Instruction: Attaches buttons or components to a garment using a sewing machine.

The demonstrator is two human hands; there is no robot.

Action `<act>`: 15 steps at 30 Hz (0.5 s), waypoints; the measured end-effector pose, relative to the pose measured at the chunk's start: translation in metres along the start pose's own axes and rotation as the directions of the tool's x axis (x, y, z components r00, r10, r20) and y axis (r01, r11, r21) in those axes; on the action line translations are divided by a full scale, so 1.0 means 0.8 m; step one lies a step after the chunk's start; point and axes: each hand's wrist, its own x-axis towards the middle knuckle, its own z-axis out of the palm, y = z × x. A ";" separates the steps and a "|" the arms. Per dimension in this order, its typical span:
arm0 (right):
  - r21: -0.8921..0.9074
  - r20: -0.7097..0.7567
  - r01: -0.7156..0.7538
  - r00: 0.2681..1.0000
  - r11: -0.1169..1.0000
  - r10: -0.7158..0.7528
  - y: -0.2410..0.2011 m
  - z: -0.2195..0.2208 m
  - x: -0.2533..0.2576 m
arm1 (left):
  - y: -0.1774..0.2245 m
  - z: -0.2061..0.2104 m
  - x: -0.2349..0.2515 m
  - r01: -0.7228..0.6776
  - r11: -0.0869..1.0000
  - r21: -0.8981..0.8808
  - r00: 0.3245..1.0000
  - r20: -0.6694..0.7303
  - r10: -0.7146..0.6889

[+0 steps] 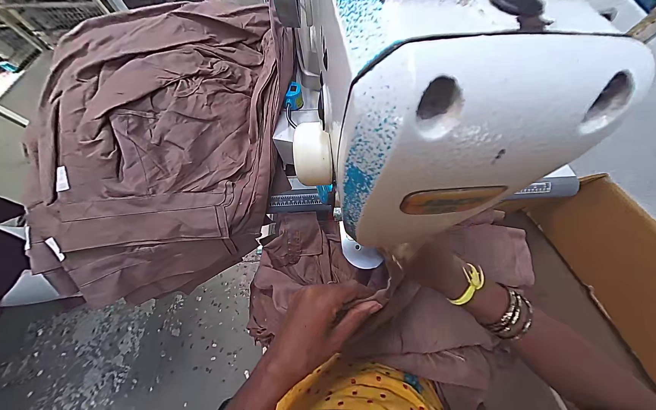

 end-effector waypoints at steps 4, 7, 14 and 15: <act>0.470 0.186 -0.255 0.964 0.845 0.187 -0.002 -0.012 -0.009 | 0.008 -0.016 0.005 -0.057 0.984 -0.167 0.995 -0.092 0.042; 0.652 0.338 -0.389 0.917 0.651 0.210 -0.017 -0.021 -0.034 | -0.017 -0.067 -0.008 0.086 0.962 -0.259 0.968 -0.205 -0.141; 0.316 0.417 -0.707 0.702 0.632 0.577 0.003 0.006 -0.011 | -0.088 -0.100 -0.026 0.440 0.890 -0.125 0.840 -0.294 -0.456; 0.310 0.441 -0.744 0.664 0.592 0.604 0.002 0.008 -0.004 | -0.089 -0.101 -0.028 0.447 0.884 -0.140 0.834 -0.294 -0.468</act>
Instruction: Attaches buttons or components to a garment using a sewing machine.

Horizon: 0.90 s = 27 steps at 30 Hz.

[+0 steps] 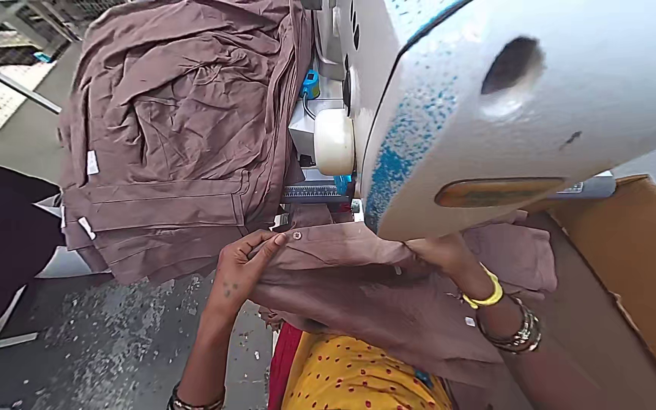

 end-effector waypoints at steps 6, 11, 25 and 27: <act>0.089 0.079 0.030 0.996 0.996 -0.037 0.004 -0.017 0.002 | -0.022 0.022 0.011 0.036 0.999 0.005 0.999 0.013 -0.036; 0.085 -0.026 0.067 0.998 0.994 -0.065 0.034 -0.034 -0.009 | 0.011 0.031 0.026 -0.071 0.994 0.083 0.996 -0.038 0.075; -0.596 -0.303 0.071 0.902 0.800 -0.306 0.103 -0.062 0.032 | 0.042 0.096 0.024 -0.257 0.955 0.150 0.965 0.096 0.245; -0.599 -0.231 0.087 0.933 0.796 -0.275 0.105 -0.059 0.041 | 0.063 0.109 0.026 -0.126 0.989 -0.082 0.980 0.147 0.137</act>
